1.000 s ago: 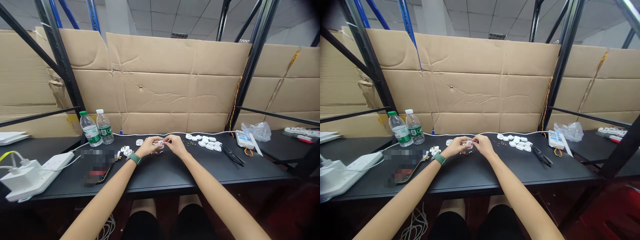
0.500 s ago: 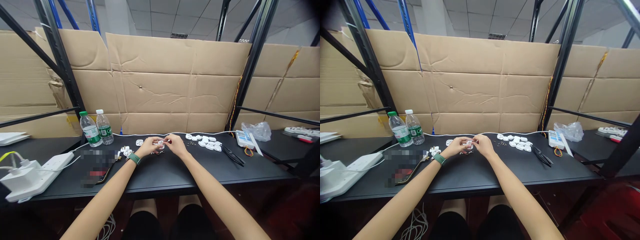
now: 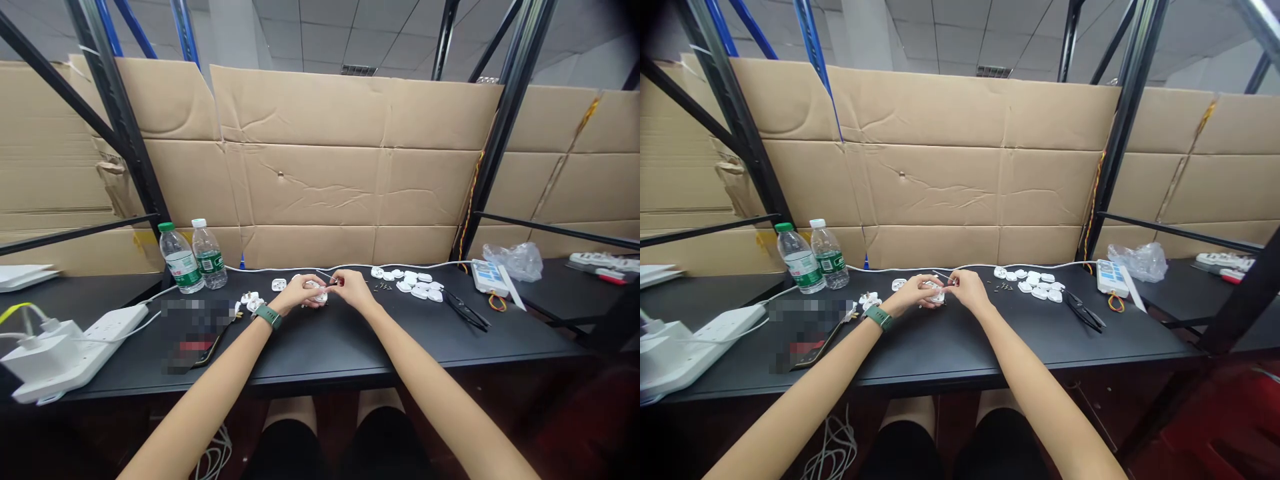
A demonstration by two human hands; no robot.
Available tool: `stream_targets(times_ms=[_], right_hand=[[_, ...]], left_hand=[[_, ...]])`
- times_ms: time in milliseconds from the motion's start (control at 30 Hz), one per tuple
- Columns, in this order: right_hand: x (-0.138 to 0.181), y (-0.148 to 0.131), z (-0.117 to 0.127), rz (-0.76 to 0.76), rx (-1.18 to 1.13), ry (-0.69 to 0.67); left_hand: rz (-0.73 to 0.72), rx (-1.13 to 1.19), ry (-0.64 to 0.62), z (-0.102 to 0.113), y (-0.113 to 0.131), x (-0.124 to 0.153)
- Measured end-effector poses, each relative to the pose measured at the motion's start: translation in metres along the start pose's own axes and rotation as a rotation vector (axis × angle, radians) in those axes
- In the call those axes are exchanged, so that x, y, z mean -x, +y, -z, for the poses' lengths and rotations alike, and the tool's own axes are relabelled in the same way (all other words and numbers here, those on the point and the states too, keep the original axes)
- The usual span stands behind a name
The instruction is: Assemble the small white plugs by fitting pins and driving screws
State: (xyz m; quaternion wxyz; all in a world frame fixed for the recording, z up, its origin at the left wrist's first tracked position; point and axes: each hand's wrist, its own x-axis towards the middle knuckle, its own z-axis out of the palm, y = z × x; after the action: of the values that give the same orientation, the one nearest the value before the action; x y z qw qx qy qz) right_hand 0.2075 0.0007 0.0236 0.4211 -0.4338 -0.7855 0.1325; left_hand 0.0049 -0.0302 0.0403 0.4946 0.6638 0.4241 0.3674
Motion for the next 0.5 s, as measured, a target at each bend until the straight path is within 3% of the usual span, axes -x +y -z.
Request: stream_targets(times_ms=[200, 367, 500], right_hand=[[-0.005, 0.017, -0.003, -0.309, -0.230, 0.126], [-0.008, 0.021, 0.002, -0.203, -0.504, 0.148], [-0.012, 0.017, 0.003, -0.207, -0.689, 0.188]], left_hand=[[0.095, 0.173, 0.057, 0.005, 0.003, 0.003], [0.123, 0.186, 0.107, 0.009, 0.003, 0.001], [0.113, 0.186, 0.121, 0.011, 0.001, 0.000]])
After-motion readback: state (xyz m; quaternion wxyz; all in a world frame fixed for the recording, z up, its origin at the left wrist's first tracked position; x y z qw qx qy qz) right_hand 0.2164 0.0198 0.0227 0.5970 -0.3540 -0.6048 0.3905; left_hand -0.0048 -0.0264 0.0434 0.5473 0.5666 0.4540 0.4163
